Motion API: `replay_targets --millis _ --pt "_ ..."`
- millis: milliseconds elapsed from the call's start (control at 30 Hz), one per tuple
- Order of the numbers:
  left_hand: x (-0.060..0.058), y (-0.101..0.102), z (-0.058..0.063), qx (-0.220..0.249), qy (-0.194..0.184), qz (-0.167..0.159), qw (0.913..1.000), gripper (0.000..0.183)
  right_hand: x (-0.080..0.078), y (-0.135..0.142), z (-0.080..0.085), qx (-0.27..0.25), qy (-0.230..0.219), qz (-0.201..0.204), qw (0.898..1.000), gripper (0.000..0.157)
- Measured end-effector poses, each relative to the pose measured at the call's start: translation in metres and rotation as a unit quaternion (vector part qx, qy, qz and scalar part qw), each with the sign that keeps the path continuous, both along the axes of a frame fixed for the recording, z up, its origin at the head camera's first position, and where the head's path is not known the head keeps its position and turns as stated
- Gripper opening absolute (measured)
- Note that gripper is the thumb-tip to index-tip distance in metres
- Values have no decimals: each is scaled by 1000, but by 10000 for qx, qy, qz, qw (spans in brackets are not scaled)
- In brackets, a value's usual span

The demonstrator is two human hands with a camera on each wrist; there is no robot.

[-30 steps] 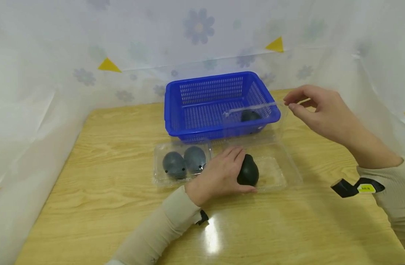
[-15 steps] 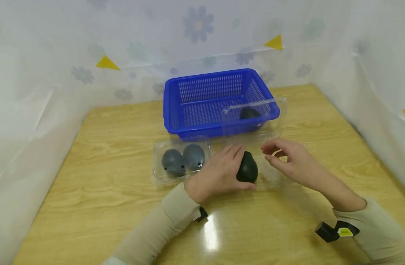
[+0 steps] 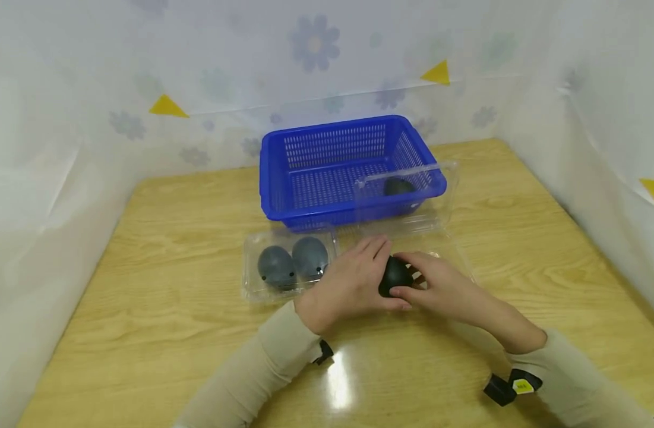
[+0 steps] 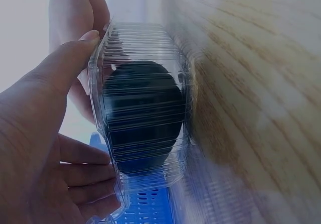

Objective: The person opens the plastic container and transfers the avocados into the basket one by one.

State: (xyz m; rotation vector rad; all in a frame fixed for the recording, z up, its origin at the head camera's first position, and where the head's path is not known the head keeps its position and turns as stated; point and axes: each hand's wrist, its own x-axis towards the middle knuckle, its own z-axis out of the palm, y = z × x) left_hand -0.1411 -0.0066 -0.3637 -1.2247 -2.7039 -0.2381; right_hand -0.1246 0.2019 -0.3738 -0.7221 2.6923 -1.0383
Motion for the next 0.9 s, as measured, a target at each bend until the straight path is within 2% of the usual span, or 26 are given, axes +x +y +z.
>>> replay_targets --millis 167,333,533,667,767,900 --pt "1 -1 0 -19 -27 2 10000 104 -4 -4 -2 221 240 197 9993 62" --pt "1 0 -3 84 -48 -37 9999 104 -6 -2 -4 243 41 312 9992 68" --pt "1 -1 -2 94 12 -38 9999 103 -8 2 -2 -3 -318 76 9995 73" --pt "1 0 -2 86 39 -65 9999 102 -8 5 0 -184 -525 -162 9983 70" --pt "0 0 -2 38 77 -61 9999 102 -9 8 2 -240 -415 -160 9987 66" --pt "0 0 -1 -98 0 9 10000 104 -7 16 6 -92 -49 -50 9999 63"
